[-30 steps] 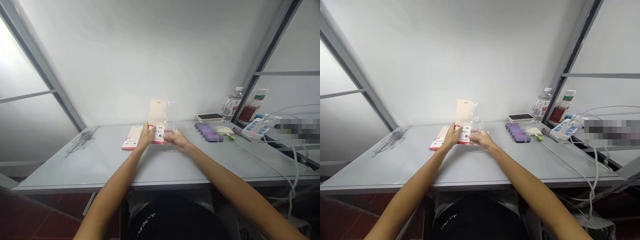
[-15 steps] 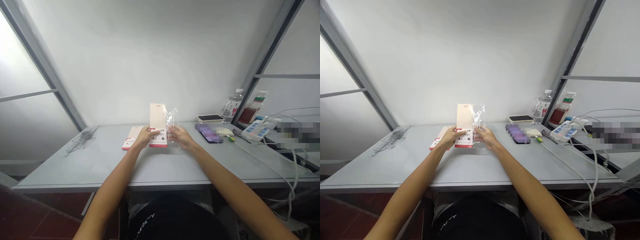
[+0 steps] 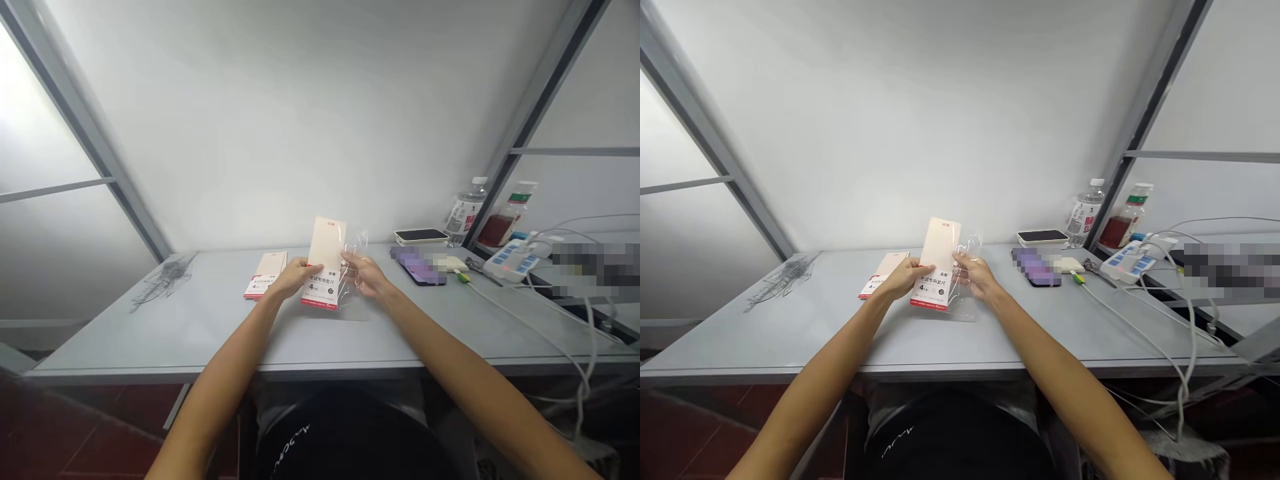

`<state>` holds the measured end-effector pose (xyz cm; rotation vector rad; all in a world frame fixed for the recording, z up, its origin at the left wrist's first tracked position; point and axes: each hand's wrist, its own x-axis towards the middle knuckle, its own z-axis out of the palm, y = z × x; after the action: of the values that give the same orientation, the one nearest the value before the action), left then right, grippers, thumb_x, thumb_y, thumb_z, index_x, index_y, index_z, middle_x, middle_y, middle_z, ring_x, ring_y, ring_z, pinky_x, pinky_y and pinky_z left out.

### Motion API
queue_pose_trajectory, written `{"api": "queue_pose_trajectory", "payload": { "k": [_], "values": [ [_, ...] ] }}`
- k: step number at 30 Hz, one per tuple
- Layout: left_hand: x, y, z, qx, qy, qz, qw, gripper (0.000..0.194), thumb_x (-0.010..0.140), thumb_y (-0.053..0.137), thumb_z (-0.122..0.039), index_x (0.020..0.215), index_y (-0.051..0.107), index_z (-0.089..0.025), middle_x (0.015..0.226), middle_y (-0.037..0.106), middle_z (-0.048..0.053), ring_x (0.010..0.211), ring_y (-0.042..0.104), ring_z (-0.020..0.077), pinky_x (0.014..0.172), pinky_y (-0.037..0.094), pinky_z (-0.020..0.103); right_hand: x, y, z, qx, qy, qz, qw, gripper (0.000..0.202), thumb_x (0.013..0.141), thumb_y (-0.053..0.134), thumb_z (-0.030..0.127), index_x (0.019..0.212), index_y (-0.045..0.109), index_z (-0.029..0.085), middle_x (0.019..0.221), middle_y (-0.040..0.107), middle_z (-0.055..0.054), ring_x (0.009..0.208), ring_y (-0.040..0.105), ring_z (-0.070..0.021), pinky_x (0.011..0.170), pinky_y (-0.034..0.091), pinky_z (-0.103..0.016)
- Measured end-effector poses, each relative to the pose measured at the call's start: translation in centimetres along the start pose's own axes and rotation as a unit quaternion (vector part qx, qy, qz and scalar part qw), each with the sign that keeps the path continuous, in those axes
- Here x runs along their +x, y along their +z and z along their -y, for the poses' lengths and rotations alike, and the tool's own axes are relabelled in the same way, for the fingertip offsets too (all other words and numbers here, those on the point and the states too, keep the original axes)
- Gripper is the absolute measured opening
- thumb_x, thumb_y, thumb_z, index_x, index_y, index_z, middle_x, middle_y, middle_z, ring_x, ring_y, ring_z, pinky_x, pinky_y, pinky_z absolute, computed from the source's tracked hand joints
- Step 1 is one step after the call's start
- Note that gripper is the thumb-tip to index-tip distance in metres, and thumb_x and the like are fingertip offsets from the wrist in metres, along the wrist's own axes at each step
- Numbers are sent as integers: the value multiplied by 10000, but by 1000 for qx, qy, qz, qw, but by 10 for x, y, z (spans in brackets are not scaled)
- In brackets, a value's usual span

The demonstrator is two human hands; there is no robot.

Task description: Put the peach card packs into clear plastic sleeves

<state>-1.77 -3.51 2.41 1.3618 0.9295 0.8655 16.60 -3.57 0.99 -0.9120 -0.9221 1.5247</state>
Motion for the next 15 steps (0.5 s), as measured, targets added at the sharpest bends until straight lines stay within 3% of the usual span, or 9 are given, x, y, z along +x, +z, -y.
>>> {"api": "queue_pose_trajectory", "payload": {
  "k": [6,10,15],
  "values": [
    [5,5,5,-18,66,-84,994,388,708,610,-522,806,582,-147,698,640,44,598,579,141,547,441,255,1,1,-2,-10,15,5,1000,187,665,717,178,824,621,170,781,678,-28,606,632,-133,583,542,-257],
    [6,4,8,32,81,-61,994,424,684,615,-553,692,554,-133,622,588,35,537,520,112,479,375,225,-1,1,-2,-14,14,3,1000,150,641,747,193,752,652,156,781,682,-28,616,625,-117,572,528,-224],
    [2,-1,2,83,84,-84,989,427,708,590,-549,618,517,-138,546,526,10,467,446,82,426,305,212,-3,5,-3,0,-3,-19,1000,170,644,753,240,774,667,173,798,690,-14,623,627,-106,592,526,-219]
  ]
}}
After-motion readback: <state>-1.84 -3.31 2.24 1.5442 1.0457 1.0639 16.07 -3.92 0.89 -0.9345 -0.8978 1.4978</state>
